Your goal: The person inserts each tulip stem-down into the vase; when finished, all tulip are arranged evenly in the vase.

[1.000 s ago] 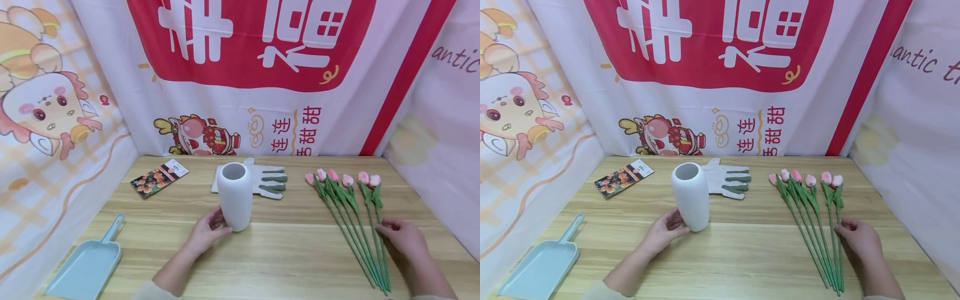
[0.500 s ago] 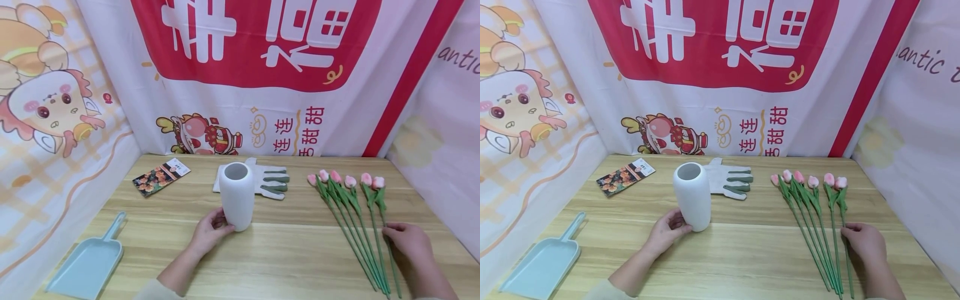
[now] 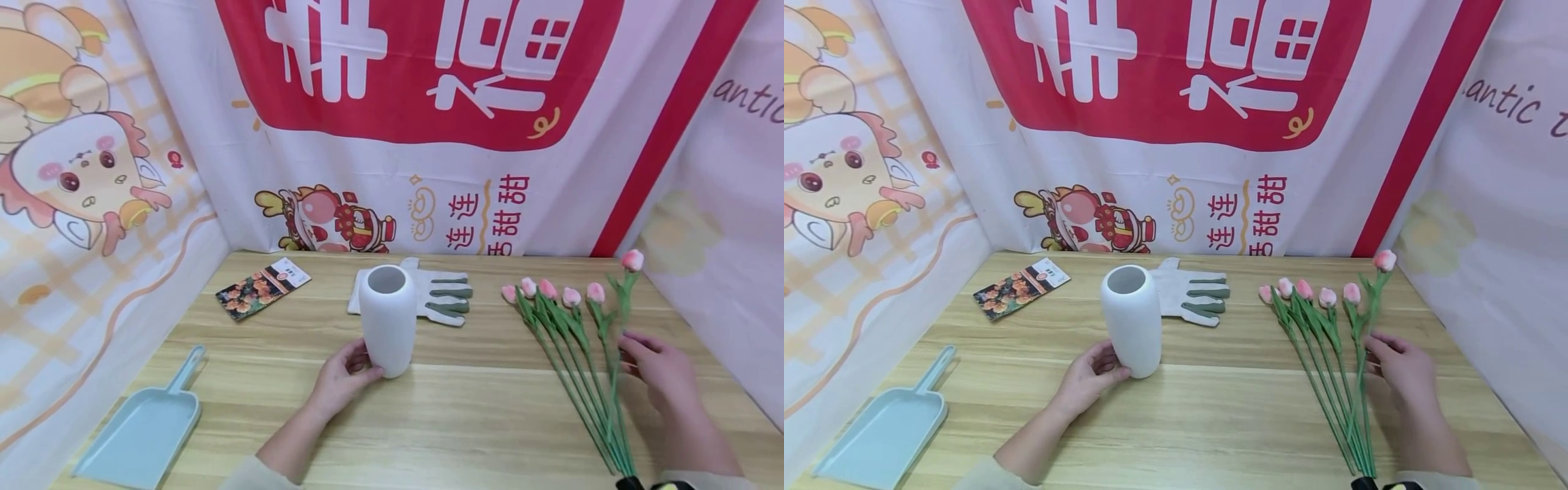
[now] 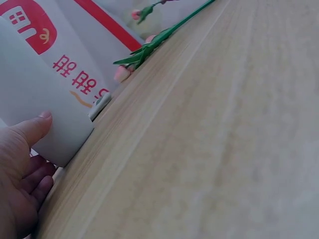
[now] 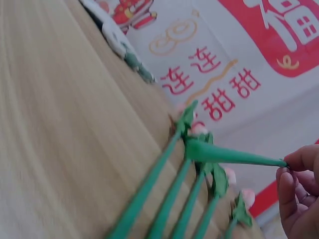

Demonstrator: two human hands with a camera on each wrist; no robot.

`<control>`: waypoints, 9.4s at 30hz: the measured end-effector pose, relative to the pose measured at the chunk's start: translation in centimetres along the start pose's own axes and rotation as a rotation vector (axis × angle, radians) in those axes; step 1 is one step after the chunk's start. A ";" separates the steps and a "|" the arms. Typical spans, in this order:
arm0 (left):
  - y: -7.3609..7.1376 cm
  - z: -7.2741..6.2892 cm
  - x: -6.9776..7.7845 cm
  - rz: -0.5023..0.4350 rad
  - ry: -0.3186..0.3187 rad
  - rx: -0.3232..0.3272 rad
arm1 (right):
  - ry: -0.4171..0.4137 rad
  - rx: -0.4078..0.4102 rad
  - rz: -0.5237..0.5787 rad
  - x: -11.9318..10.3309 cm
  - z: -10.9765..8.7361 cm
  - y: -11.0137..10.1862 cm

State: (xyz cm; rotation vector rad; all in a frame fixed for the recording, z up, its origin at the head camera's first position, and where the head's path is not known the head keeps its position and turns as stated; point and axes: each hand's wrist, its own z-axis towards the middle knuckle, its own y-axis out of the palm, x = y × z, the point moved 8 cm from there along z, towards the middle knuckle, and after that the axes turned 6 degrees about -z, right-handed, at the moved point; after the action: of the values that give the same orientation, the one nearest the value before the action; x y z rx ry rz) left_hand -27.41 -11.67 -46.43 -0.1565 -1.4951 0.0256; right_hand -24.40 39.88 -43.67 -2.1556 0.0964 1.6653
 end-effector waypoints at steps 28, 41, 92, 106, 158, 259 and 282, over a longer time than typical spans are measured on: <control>-0.1 0.0 0.1 0.008 0.016 -0.004 | -0.051 -0.011 0.596 -10.3 -1.8 12.7; -0.1 -0.1 0.1 0.005 0.010 -0.009 | -0.080 -0.018 0.765 -16.6 -4.3 15.9; -0.2 -0.1 0.1 0.036 0.021 -0.001 | -0.648 -0.127 0.062 -21.5 -10.4 26.7; -0.2 -0.1 0.0 0.044 0.025 0.000 | -0.708 -0.177 -0.009 -21.8 -11.1 27.0; -0.1 -0.1 -0.2 0.055 -0.007 -0.011 | -0.188 0.097 -0.545 1.2 1.0 1.2; -0.1 -0.2 -0.2 0.057 -0.010 -0.012 | -0.155 0.087 0.413 -12.4 -3.0 16.5; -0.1 -0.4 0.2 0.027 0.003 0.000 | -0.127 -0.039 0.873 -15.0 -5.0 17.7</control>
State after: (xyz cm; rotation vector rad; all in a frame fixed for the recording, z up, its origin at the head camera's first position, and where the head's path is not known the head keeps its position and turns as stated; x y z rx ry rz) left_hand -27.04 -11.76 -46.29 -0.1768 -1.4898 0.0465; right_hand -29.45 19.00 -33.54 -2.1579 1.1049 2.2365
